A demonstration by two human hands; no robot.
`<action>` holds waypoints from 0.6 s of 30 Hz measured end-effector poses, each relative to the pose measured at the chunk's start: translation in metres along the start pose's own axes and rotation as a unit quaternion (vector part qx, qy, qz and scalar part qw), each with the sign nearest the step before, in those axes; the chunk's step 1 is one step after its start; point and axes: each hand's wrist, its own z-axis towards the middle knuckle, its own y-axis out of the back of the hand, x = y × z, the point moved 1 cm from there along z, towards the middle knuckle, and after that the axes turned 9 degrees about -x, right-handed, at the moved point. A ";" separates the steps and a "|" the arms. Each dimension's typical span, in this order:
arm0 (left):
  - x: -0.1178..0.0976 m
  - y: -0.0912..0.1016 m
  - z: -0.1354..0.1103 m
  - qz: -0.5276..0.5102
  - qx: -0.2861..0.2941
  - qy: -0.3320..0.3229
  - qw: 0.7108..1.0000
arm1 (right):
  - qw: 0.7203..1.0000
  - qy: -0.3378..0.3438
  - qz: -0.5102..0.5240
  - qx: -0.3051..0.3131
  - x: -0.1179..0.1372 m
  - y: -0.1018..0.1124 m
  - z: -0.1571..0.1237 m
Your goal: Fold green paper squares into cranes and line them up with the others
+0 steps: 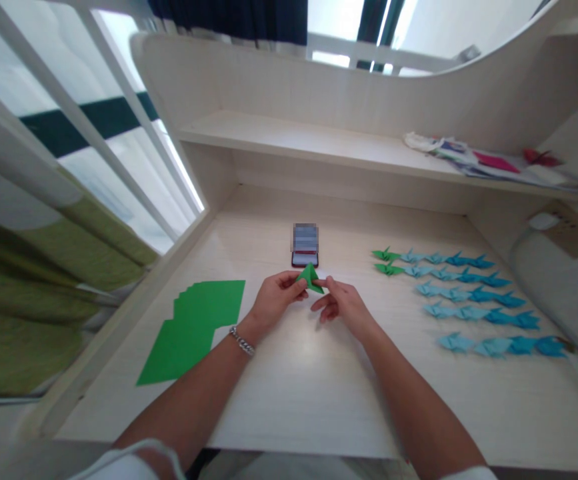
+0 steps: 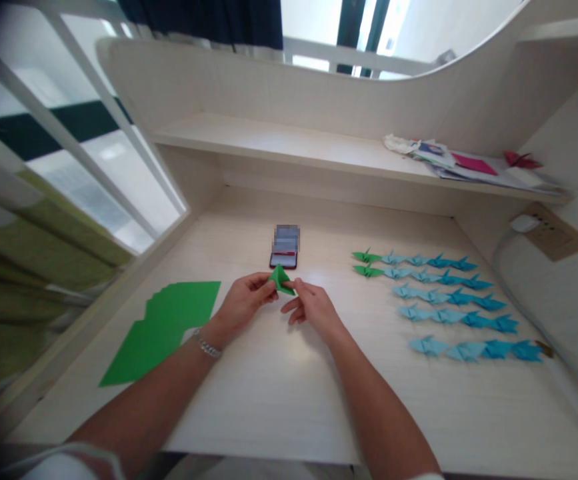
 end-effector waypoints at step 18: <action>0.001 -0.020 -0.011 0.061 0.054 -0.009 0.997 | 0.937 0.218 -0.204 -0.183 -0.011 -0.004 0.001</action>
